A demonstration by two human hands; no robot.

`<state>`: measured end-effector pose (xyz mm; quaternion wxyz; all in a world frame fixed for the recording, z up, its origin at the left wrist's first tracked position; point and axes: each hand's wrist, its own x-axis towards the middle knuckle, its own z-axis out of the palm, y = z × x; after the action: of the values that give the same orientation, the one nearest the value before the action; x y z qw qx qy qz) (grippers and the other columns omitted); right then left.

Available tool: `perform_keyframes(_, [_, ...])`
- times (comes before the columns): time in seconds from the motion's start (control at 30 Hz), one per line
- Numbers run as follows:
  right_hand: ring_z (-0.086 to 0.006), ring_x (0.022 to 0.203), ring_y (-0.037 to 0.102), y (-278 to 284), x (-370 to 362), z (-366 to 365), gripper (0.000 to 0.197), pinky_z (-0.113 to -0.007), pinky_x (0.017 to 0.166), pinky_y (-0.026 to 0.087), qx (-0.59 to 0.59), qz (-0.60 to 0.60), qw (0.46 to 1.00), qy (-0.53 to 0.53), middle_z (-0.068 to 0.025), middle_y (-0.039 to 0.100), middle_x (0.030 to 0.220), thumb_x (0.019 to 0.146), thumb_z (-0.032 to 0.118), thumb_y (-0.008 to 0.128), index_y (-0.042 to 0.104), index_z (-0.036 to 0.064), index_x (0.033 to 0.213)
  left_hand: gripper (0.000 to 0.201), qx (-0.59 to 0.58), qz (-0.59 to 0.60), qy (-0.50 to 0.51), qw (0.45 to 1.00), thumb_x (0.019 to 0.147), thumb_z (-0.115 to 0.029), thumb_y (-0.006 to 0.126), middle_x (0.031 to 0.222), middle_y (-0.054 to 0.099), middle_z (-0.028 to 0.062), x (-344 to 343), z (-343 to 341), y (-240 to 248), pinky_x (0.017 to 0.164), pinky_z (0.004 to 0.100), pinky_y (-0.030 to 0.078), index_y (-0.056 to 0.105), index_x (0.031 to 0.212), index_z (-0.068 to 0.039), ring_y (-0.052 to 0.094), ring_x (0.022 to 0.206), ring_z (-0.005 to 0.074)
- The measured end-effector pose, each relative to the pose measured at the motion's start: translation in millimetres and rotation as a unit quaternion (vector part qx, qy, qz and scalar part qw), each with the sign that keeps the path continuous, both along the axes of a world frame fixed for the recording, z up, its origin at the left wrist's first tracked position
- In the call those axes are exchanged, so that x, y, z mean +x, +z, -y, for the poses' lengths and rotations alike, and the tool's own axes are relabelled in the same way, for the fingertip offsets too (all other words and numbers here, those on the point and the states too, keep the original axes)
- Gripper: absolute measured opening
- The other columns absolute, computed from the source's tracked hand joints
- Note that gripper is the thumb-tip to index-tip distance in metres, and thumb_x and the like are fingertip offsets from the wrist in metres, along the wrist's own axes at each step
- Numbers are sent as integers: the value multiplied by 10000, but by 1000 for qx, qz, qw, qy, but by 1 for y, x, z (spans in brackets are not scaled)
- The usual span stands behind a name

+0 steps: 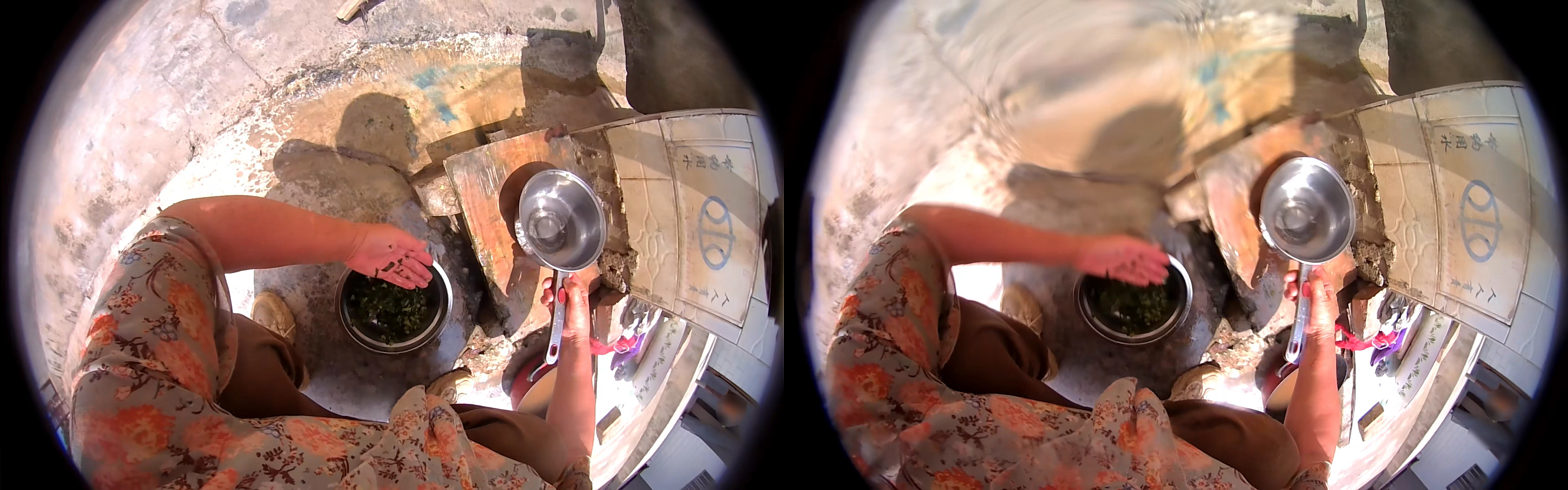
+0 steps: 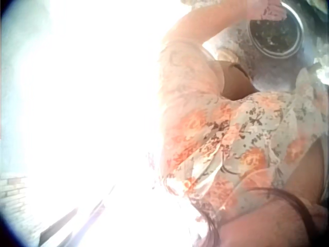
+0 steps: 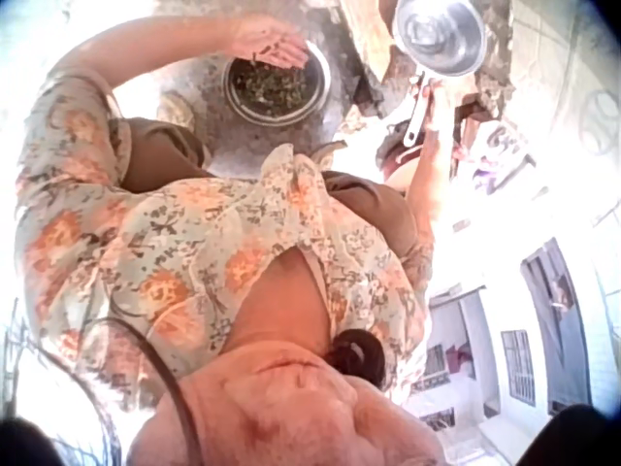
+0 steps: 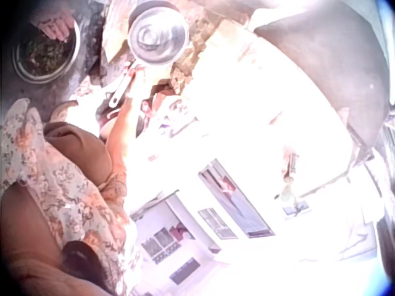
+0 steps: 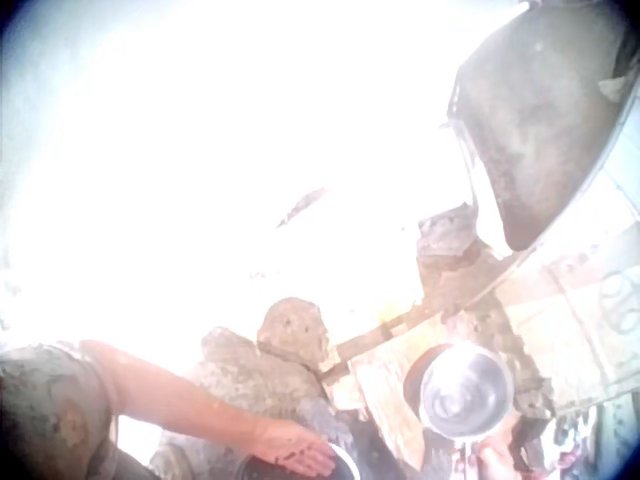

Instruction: The person washes green leafy vegetables in a pot of water by hand, drains the water, and then moves a pot and a bowl across an outdoor area.

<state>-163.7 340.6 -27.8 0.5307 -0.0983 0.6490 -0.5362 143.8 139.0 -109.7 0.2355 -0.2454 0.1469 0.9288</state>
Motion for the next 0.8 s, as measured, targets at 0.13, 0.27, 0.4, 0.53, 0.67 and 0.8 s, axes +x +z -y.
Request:
perform_keyframes(0.13, [-145,619,554,-29,-7,-24,216,-266,603,468,79,-38,995,36,-110,607,843,864,157,463,507,21,1026,522,-9,7,-27,1000,902,-379,374,1247,415,181,2,-1,5,955,357,368,332,1228,27,430,1141,259])
perform_keyframes(0.27, [-174,672,565,-42,-17,-29,221,-302,644,466,124,-172,971,112,-74,597,837,840,173,536,537,2,981,529,4,4,-31,1000,903,-388,365,1241,422,187,8,0,0,952,356,370,335,1223,32,425,1149,260])
perform_keyframes(0.4, [-117,627,506,0,-9,-13,121,-257,604,431,240,-598,735,211,-65,561,682,829,104,547,537,-16,839,514,36,-11,-33,999,906,-383,358,1209,451,193,3,-1,2,937,356,389,351,1202,38,454,1122,275])
perform_keyframes(0.53, [-289,660,558,33,68,39,76,-331,593,453,12,-464,828,314,-136,567,756,763,58,577,553,51,834,498,41,4,-33,999,907,-378,356,1179,475,196,3,2,1,926,358,406,371,1175,41,484,1088,290])
perform_keyframes(0.67, [-295,693,557,34,132,74,185,-359,596,457,-117,-431,729,519,-104,539,808,728,77,619,543,67,896,480,42,-12,-27,999,904,-378,364,1141,500,180,-2,-3,2,924,359,409,411,1147,33,499,1068,285])
perform_keyframes(0.8, [-284,695,563,4,158,62,214,-364,577,467,-105,-473,676,555,-94,520,821,727,125,619,518,83,912,461,28,-58,-17,998,899,-377,371,1098,524,150,-1,-19,-7,915,354,414,458,1117,19,523,1023,263])
